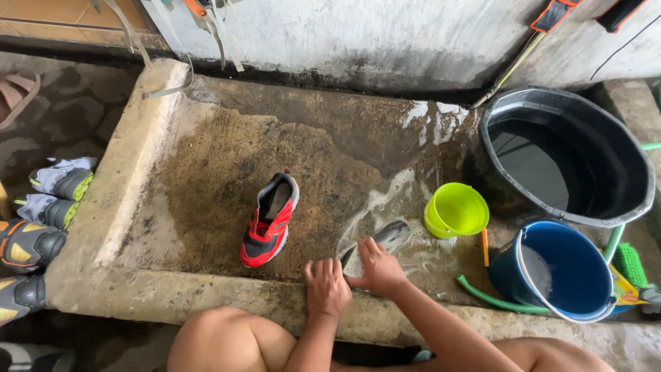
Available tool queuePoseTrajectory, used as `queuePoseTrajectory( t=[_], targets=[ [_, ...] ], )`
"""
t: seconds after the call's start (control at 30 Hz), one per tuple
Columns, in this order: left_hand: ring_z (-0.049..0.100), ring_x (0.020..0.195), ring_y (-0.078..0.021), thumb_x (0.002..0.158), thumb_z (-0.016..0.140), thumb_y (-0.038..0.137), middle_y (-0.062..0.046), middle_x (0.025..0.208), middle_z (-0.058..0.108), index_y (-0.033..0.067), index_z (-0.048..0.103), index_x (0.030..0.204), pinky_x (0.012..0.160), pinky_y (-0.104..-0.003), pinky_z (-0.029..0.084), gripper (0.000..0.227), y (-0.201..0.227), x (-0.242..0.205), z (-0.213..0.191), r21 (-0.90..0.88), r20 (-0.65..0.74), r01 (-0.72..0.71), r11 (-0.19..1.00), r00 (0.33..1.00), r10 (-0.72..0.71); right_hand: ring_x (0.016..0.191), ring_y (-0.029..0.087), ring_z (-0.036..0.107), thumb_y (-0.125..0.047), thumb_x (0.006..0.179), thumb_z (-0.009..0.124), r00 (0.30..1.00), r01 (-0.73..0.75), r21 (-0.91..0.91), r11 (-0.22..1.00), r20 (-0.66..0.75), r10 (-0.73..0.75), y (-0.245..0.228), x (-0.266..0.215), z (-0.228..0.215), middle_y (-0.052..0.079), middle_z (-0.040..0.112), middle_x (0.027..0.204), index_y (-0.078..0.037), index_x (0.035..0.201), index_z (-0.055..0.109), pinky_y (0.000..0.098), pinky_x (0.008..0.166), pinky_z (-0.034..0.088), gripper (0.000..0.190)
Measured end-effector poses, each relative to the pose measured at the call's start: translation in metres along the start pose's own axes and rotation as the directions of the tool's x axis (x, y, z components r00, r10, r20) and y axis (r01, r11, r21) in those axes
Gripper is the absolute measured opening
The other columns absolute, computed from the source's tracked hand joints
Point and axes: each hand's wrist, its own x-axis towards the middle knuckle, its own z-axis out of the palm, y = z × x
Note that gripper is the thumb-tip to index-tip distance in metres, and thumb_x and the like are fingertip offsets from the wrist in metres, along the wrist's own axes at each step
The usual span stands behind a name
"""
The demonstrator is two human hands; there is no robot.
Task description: Washing a pair of sneakers and their insoles by hand using a brush and soapy water
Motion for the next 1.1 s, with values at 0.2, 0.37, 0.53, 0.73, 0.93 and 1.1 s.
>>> queuePoseTrajectory(
  t=[0.2,0.37,0.53,0.73,0.93,1.1],
  targets=[
    [0.057,0.091,-0.0300,0.081,0.046,0.017,-0.008,0.091,0.058,0.0176,0.056,0.092,0.099,-0.053,0.040,0.014,0.005,0.001,-0.019,0.140,-0.105,0.155,0.978,0.984,-0.141,0.129,0.030,0.052,-0.079,0.085,0.058,0.838,-0.526,-0.075,0.847,0.121,0.531,-0.028,0.022,-0.051,0.019,0.039,0.150,-0.003,0.151,0.037,0.0390,0.091,0.064,0.103],
    [0.058,0.093,-0.0286,0.086,0.045,0.018,-0.005,0.090,0.059,0.0191,0.056,0.091,0.099,-0.053,0.039,0.013,0.008,0.005,-0.015,0.150,-0.203,0.335,0.930,0.931,-0.302,0.101,0.023,0.064,-0.027,0.088,0.074,0.939,-0.218,0.001,0.976,0.271,0.210,-0.050,0.016,-0.038,0.016,0.048,0.137,-0.003,0.144,0.039,0.0333,0.080,0.065,0.070],
    [0.060,0.097,-0.0272,0.084,0.050,0.017,-0.002,0.094,0.063,0.0225,0.060,0.094,0.102,-0.052,0.040,0.015,0.003,0.006,-0.007,0.144,-0.147,0.410,0.901,0.909,-0.390,0.109,0.041,0.063,-0.076,0.074,0.077,0.895,-0.433,-0.006,0.901,-0.124,0.429,-0.016,0.031,-0.010,0.018,0.053,0.123,-0.001,0.126,0.054,0.0532,0.087,0.056,0.094],
    [0.061,0.097,-0.0295,0.077,0.054,0.015,-0.006,0.096,0.066,0.0183,0.060,0.097,0.101,-0.049,0.038,0.021,0.003,0.004,-0.002,0.074,-0.074,0.388,0.918,0.921,-0.383,0.110,0.022,0.059,-0.059,0.090,0.069,0.938,-0.170,-0.125,0.977,0.282,0.199,-0.045,0.011,-0.034,0.015,0.047,0.135,-0.001,0.143,0.037,0.0305,0.082,0.066,0.084],
    [0.062,0.089,-0.0302,0.086,0.051,0.017,-0.006,0.093,0.064,0.0182,0.060,0.100,0.086,-0.045,0.045,0.016,0.005,0.002,-0.004,0.076,-0.108,0.331,0.941,0.941,-0.322,0.123,0.031,0.057,-0.086,0.082,0.061,0.863,-0.480,-0.144,0.865,0.098,0.495,-0.043,0.016,-0.024,0.020,0.049,0.141,-0.001,0.145,0.041,0.0420,0.095,0.061,0.108],
    [0.062,0.089,-0.0309,0.082,0.055,0.015,-0.007,0.094,0.065,0.0180,0.065,0.096,0.082,-0.048,0.045,0.017,0.000,0.004,0.005,0.056,-0.026,0.294,0.954,0.956,-0.293,0.107,0.023,0.067,-0.069,0.087,0.061,0.819,-0.443,-0.156,0.883,0.329,0.469,-0.037,0.007,-0.066,0.011,0.052,0.131,-0.006,0.145,0.037,0.0369,0.076,0.066,0.089]
  ],
)
